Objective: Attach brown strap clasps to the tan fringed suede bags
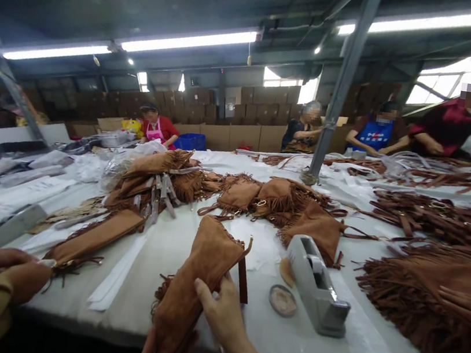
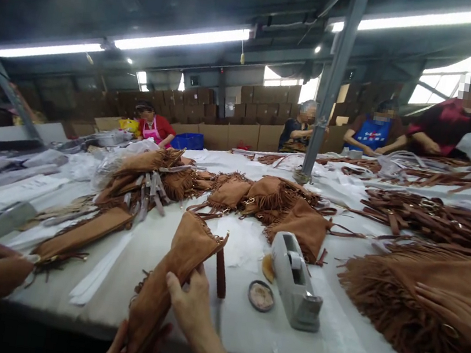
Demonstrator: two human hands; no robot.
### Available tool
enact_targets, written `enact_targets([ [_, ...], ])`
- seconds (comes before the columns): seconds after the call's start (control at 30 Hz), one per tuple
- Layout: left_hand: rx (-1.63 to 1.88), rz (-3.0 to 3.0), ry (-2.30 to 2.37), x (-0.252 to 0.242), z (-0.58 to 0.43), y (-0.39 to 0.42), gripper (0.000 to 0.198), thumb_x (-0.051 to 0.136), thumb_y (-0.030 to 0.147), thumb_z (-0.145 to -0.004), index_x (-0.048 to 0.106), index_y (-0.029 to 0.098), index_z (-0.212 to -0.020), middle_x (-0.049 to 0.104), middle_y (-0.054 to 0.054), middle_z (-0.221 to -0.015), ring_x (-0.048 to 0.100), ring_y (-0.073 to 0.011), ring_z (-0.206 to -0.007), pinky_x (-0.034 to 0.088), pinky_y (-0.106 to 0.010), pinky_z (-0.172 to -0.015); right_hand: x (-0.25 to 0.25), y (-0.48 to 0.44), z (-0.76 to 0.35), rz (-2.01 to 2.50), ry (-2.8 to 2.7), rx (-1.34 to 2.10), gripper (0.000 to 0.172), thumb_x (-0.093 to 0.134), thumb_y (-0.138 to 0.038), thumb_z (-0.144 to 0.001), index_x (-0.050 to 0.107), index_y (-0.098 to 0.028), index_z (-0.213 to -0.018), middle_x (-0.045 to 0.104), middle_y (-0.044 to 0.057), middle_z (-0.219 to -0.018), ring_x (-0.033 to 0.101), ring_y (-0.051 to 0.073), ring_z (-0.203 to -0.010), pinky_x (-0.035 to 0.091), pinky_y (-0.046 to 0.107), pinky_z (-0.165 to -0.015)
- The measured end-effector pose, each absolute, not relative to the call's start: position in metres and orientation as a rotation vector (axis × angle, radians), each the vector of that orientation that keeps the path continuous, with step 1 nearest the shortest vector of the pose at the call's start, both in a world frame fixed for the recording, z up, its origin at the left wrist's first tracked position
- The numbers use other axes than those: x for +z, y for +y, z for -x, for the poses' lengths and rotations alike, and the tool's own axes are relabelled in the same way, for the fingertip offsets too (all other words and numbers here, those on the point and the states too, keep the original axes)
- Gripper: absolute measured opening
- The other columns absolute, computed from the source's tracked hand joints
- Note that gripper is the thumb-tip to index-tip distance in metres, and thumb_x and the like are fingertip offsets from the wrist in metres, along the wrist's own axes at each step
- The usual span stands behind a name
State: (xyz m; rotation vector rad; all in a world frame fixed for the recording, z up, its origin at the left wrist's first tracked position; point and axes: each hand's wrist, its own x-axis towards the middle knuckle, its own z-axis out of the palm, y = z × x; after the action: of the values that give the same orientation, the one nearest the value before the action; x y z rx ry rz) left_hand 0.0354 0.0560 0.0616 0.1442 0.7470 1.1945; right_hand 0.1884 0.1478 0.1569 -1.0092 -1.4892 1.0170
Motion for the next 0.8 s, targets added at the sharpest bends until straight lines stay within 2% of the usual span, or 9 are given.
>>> enact_targets([
  [0.13,1.154,-0.081,0.600,0.065,-0.039,0.070,0.054,0.034,0.048,-0.090,0.050,0.009,-0.122,0.067,-0.016,-0.113,0.066,-0.0227,-0.090,0.058,-0.034,-0.070,0.147,0.155,-0.193,1.068,-1.426,1.108,0.027,0.058,-0.032,-0.079,0.061,-0.015,-0.100,0.068,0.009,-0.100,0.064,0.024,-0.090,0.052,0.034,-0.079],
  [0.23,1.093,0.002,0.508,0.067,-0.042,0.074,0.055,0.045,0.049,-0.086,0.047,0.011,-0.126,0.073,-0.012,-0.100,0.068,-0.0235,-0.086,0.059,-0.039,-0.073,0.138,0.162,-0.197,1.089,-1.395,1.151,0.031,0.057,-0.034,-0.080,0.061,-0.013,-0.102,0.069,0.011,-0.099,0.064,0.025,-0.090,0.052,0.036,-0.079],
  [0.37,1.080,0.020,0.602,0.074,-0.049,0.079,0.051,0.056,0.047,-0.082,0.054,0.009,-0.115,0.075,-0.011,-0.078,0.070,-0.0215,-0.074,0.060,-0.034,-0.066,0.124,0.170,-0.205,1.144,-1.375,1.151,0.032,0.058,-0.037,-0.078,0.062,-0.012,-0.099,0.070,0.013,-0.100,0.064,0.027,-0.093,0.051,0.039,-0.082],
  [0.47,1.075,0.027,0.713,0.080,-0.052,0.084,0.044,0.063,0.040,-0.079,0.057,0.007,-0.108,0.075,-0.012,-0.079,0.070,-0.0224,-0.070,0.057,-0.027,-0.052,0.114,0.175,-0.213,1.197,-1.337,1.174,0.031,0.061,-0.038,-0.076,0.064,-0.012,-0.093,0.071,0.013,-0.098,0.064,0.028,-0.094,0.050,0.040,-0.084],
  [0.53,1.063,0.019,0.732,0.084,-0.052,0.089,0.042,0.065,0.038,-0.078,0.058,0.007,-0.105,0.075,-0.013,-0.083,0.070,-0.0235,-0.073,0.055,-0.024,-0.048,0.108,0.178,-0.219,1.220,-1.300,1.194,0.031,0.061,-0.039,-0.075,0.064,-0.012,-0.091,0.071,0.014,-0.098,0.064,0.028,-0.094,0.050,0.038,-0.083],
  [0.6,1.035,0.006,0.716,0.088,-0.049,0.094,0.040,0.065,0.037,-0.078,0.059,0.007,-0.104,0.075,-0.014,-0.084,0.070,-0.0221,-0.071,0.055,-0.023,-0.049,0.102,0.181,-0.222,1.236,-1.273,1.217,0.033,0.059,-0.041,-0.076,0.063,-0.012,-0.090,0.071,0.014,-0.094,0.065,0.027,-0.087,0.052,0.036,-0.075],
  [0.7,0.958,-0.009,0.709,0.095,-0.046,0.101,0.040,0.063,0.039,-0.079,0.059,0.007,-0.103,0.074,-0.013,-0.075,0.067,-0.0168,-0.051,0.055,-0.022,-0.047,0.097,0.187,-0.222,1.247,-1.244,1.258,0.037,0.055,-0.046,-0.078,0.061,-0.011,-0.088,0.070,0.011,-0.082,0.064,0.023,-0.069,0.052,0.032,-0.057],
  [0.8,0.946,-0.006,0.760,0.097,-0.045,0.107,0.040,0.062,0.039,-0.080,0.058,0.008,-0.104,0.073,-0.014,-0.073,0.066,-0.0177,-0.050,0.055,-0.023,-0.046,0.096,0.190,-0.222,1.235,-1.229,1.277,0.038,0.056,-0.050,-0.076,0.061,-0.013,-0.086,0.068,0.008,-0.076,0.062,0.020,-0.062,0.050,0.029,-0.052],
])
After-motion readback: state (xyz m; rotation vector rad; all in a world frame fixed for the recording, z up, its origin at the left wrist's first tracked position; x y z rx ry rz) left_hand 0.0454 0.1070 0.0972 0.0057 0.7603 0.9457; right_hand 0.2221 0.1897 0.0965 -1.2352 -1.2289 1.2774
